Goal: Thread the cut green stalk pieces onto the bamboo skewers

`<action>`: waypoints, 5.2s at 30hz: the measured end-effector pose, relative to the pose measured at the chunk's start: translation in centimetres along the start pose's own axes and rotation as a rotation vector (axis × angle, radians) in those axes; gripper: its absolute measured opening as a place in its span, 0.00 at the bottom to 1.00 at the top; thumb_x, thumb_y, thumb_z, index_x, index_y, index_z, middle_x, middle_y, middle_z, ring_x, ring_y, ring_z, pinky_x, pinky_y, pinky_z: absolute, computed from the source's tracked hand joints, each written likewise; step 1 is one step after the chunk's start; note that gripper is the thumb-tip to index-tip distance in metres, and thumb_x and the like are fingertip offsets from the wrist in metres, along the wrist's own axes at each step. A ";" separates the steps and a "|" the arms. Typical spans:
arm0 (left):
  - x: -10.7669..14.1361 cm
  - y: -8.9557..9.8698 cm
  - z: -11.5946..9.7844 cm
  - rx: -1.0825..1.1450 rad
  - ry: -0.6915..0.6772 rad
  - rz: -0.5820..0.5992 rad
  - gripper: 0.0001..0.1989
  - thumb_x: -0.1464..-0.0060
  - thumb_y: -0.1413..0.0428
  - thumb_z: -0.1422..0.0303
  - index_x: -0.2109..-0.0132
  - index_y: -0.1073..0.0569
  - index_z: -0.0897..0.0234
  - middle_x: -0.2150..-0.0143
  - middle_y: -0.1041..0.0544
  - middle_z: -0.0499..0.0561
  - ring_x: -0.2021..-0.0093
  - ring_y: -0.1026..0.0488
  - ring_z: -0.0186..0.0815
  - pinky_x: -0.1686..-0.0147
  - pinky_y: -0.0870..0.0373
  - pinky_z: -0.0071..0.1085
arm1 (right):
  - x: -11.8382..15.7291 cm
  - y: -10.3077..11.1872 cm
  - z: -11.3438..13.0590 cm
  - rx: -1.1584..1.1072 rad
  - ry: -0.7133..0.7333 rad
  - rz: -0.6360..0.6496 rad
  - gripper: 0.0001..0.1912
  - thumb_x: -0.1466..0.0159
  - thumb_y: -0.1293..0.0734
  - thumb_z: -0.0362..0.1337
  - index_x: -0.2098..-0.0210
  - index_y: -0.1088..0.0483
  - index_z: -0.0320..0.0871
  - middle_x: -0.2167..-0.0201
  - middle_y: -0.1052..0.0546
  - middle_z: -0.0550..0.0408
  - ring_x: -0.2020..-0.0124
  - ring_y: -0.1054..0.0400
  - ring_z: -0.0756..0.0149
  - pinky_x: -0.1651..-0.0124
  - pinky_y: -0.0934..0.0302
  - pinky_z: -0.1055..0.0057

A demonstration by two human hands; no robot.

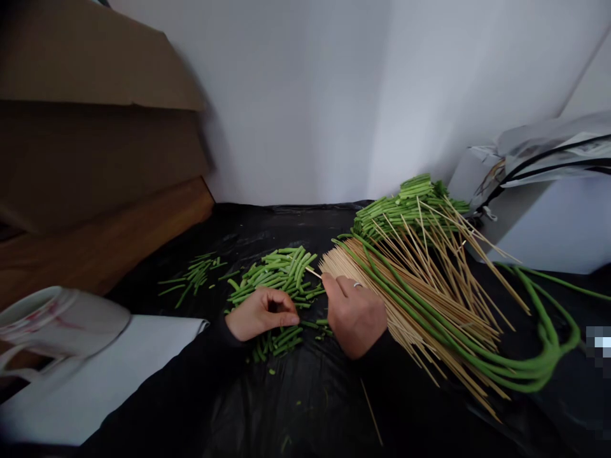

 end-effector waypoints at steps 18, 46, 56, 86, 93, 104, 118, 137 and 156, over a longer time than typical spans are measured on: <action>1.0 -1.5 -2.1 -0.771 -0.364 -0.186 0.06 0.53 0.41 0.67 0.65 0.21 0.59 0.65 0.27 0.51 0.63 0.31 0.38 0.60 0.38 0.31 | 0.2 -0.4 0.6 -0.053 -0.002 0.056 0.13 0.38 0.41 0.30 0.57 0.28 0.40 0.76 0.29 0.57 0.75 0.39 0.69 0.72 0.53 0.68; 0.0 4.2 1.2 0.829 -0.047 -0.479 0.14 0.60 0.34 0.73 0.62 0.22 0.70 0.69 0.23 0.52 0.70 0.28 0.28 0.71 0.32 0.22 | 0.3 -0.5 0.4 -0.149 -0.053 0.033 0.15 0.36 0.42 0.30 0.56 0.27 0.41 0.74 0.26 0.56 0.75 0.35 0.71 0.72 0.50 0.72; -0.3 3.5 1.5 0.987 0.003 -0.370 0.09 0.53 0.39 0.77 0.61 0.23 0.70 0.70 0.25 0.51 0.70 0.28 0.26 0.71 0.30 0.19 | 0.4 -0.6 1.4 -0.132 0.035 0.085 0.15 0.37 0.42 0.30 0.55 0.27 0.40 0.76 0.28 0.55 0.77 0.38 0.70 0.73 0.52 0.70; -0.4 3.4 2.4 0.957 0.071 -0.414 0.05 0.56 0.38 0.79 0.67 0.23 0.70 0.73 0.24 0.51 0.74 0.28 0.27 0.75 0.30 0.20 | 0.7 -0.8 2.1 -0.119 0.079 0.117 0.16 0.38 0.42 0.28 0.54 0.29 0.38 0.75 0.29 0.55 0.76 0.39 0.68 0.72 0.54 0.68; -0.2 2.9 3.3 0.907 0.128 -0.427 0.06 0.55 0.37 0.76 0.66 0.24 0.67 0.72 0.24 0.49 0.75 0.27 0.28 0.70 0.25 0.29 | 0.9 -0.9 2.3 -0.131 0.064 0.117 0.16 0.38 0.43 0.28 0.56 0.28 0.38 0.75 0.29 0.55 0.77 0.39 0.69 0.71 0.54 0.68; -0.2 2.6 3.5 0.848 0.185 -0.457 0.04 0.52 0.38 0.72 0.69 0.26 0.67 0.74 0.23 0.49 0.77 0.27 0.28 0.68 0.25 0.29 | 1.0 -1.0 2.6 -0.125 0.076 0.092 0.16 0.39 0.43 0.27 0.56 0.28 0.36 0.75 0.28 0.54 0.77 0.39 0.68 0.72 0.53 0.67; -0.1 2.5 3.6 0.816 0.199 -0.487 0.05 0.54 0.37 0.71 0.69 0.26 0.67 0.74 0.23 0.49 0.76 0.26 0.29 0.69 0.26 0.27 | 1.2 -1.1 2.9 -0.125 0.070 0.102 0.15 0.40 0.42 0.26 0.57 0.28 0.36 0.76 0.29 0.55 0.77 0.38 0.67 0.72 0.53 0.67; 0.0 2.6 1.0 0.583 -0.046 -0.471 0.17 0.66 0.32 0.69 0.65 0.25 0.69 0.70 0.22 0.51 0.70 0.26 0.31 0.70 0.30 0.25 | 1.0 -1.6 2.4 -0.136 0.036 0.131 0.15 0.39 0.42 0.27 0.57 0.28 0.38 0.75 0.28 0.56 0.77 0.39 0.70 0.73 0.53 0.68; 0.9 2.6 -0.4 -0.825 -0.049 -0.354 0.18 0.61 0.38 0.51 0.78 0.29 0.63 0.78 0.31 0.47 0.78 0.39 0.31 0.77 0.53 0.28 | 0.1 -0.6 0.1 -0.041 -0.035 0.053 0.13 0.38 0.41 0.30 0.58 0.27 0.41 0.76 0.28 0.56 0.76 0.38 0.70 0.73 0.54 0.69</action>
Point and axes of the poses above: each hand's wrist, its own x-axis away from the middle knuckle, its own y-axis out of the back of the hand, z = x × y, the point moved 8 cm from there along -x, towards the middle knuckle
